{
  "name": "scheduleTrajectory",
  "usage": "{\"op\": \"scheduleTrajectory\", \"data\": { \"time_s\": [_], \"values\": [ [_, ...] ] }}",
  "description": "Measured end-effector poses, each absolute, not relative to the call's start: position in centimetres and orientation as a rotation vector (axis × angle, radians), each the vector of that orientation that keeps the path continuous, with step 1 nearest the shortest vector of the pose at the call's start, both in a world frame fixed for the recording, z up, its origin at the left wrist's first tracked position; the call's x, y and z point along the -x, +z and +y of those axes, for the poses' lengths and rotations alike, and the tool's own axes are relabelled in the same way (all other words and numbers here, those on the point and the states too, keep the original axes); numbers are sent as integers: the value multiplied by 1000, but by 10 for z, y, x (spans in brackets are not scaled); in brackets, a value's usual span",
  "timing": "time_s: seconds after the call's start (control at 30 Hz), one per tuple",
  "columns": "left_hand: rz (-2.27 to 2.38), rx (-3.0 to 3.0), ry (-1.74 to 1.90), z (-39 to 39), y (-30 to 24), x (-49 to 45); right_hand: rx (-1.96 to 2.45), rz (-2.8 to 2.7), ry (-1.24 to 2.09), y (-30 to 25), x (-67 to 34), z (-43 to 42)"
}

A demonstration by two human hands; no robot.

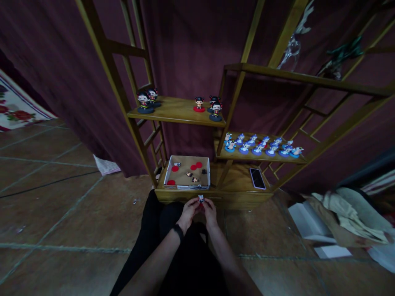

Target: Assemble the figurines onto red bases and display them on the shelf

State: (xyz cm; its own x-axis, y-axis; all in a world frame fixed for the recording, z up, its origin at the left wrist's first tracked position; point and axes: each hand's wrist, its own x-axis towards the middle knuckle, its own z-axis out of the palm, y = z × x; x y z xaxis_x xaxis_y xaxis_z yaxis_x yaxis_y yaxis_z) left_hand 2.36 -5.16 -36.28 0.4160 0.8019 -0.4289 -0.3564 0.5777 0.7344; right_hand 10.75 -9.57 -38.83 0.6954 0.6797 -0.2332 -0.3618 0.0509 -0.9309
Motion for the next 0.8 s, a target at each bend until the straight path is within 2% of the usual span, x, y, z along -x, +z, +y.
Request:
{"op": "scheduleTrajectory", "data": {
  "time_s": [0.8],
  "values": [
    [838, -651, 816, -50, -371, -33, 1195, -232, 944, -388, -114, -94]
  ]
}}
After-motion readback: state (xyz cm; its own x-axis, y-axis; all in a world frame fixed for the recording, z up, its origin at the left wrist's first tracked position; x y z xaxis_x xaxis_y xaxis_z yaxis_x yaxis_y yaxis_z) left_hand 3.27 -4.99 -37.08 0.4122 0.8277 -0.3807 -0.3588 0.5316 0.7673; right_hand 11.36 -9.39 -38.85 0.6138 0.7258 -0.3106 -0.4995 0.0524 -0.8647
